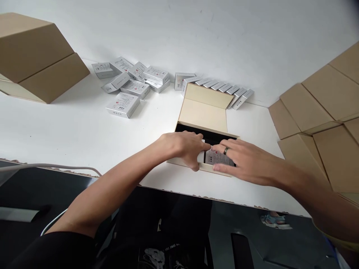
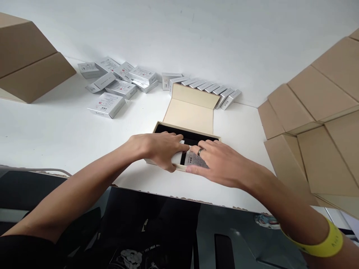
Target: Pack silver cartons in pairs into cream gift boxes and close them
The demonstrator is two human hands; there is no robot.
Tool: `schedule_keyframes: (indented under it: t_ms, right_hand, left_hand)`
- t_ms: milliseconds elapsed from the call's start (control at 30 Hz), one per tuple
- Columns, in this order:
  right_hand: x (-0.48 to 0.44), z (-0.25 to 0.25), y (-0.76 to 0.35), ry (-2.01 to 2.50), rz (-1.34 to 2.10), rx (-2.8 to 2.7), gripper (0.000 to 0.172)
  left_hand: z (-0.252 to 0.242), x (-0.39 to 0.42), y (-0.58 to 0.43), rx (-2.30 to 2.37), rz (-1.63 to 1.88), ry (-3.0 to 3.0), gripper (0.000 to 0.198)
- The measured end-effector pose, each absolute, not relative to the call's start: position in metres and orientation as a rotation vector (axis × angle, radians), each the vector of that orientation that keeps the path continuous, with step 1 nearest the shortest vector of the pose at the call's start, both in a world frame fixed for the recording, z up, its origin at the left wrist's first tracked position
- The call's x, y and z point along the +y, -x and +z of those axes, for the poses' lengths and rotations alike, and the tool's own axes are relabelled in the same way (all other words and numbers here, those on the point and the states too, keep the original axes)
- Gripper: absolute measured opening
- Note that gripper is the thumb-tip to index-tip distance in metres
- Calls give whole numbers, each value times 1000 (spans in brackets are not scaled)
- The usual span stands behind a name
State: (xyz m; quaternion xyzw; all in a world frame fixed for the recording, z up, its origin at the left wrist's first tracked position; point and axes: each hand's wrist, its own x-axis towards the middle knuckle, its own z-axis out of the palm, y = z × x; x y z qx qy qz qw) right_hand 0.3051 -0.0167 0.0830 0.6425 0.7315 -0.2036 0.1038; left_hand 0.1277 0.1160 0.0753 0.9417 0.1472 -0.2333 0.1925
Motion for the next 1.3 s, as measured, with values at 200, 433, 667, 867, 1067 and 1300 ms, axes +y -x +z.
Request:
schedule_keyframes:
  t_ms: [200, 433, 667, 867, 1067, 1300]
  right_hand:
    - [21, 81, -313, -1844, -863, 1863, 50]
    - [33, 68, -310, -1744, -794, 1910, 47]
    - [28, 78, -291, -1691, -424, 2051, 49]
    - [20, 72, -300, -1771, -485, 2100, 51]
    - [26, 79, -298, -1816, -614, 2031, 37]
    - [-3, 111, -314, -2079, -660, 2156, 58]
  left_hand:
    - [72, 111, -123, 451, -539, -2664, 85]
    - [67, 104, -112, 476, -323, -2736, 77]
    - [60, 104, -107, 450, -223, -2725, 67]
    - [61, 102, -106, 470, -230, -2740, 66]
    - [62, 102, -105, 507, -229, -2728, 71]
    - [60, 103, -101, 522, -190, -2718, 81]
